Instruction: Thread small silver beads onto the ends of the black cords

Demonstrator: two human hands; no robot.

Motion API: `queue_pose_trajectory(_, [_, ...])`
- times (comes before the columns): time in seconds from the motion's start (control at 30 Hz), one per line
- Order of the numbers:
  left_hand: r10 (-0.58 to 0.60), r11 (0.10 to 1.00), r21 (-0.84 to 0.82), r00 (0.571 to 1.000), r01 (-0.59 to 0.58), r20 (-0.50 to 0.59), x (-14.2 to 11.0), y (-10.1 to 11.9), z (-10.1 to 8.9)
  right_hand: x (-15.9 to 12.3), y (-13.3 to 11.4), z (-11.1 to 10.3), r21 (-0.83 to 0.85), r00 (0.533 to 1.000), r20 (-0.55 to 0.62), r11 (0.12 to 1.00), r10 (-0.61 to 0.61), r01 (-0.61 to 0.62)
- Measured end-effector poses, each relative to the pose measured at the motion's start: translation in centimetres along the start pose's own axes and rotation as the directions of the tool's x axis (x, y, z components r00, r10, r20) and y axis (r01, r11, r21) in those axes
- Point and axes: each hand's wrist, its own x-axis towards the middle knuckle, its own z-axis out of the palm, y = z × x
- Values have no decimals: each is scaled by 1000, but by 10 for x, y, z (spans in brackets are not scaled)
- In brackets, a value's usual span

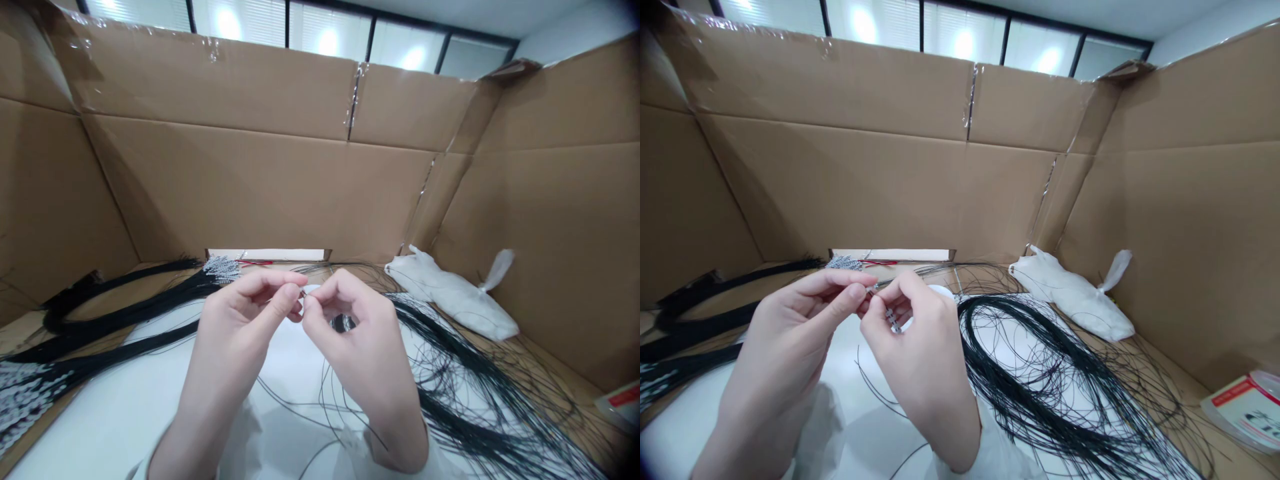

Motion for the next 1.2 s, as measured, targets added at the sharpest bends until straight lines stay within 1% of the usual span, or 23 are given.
queue_pose_trajectory(0.1, [9,999,34,1000,-10,5,-1,2,0,1,-1,0,4,1000,10,1000,7,-7])
queue_pose_trajectory(0.27, [45,994,102,999,-44,-15,-1,3,-2,1,-1,0,-16,1000,8,1000,7,-7])
queue_pose_trajectory(0.47, [64,986,150,997,-68,32,1,2,-6,1,-1,-1,-17,1000,18,1000,5,-4])
queue_pose_trajectory(0.67, [50,990,131,997,-57,50,2,1,-5,1,1,0,-17,1000,23,1000,11,-11])
queue_pose_trajectory(0.97, [-12,1000,14,997,11,76,5,0,-5,0,0,-1,9,999,40,1000,-1,0])
queue_pose_trajectory(1.2, [5,999,44,997,-8,73,2,0,-4,1,-1,0,-12,998,54,1000,-17,18])
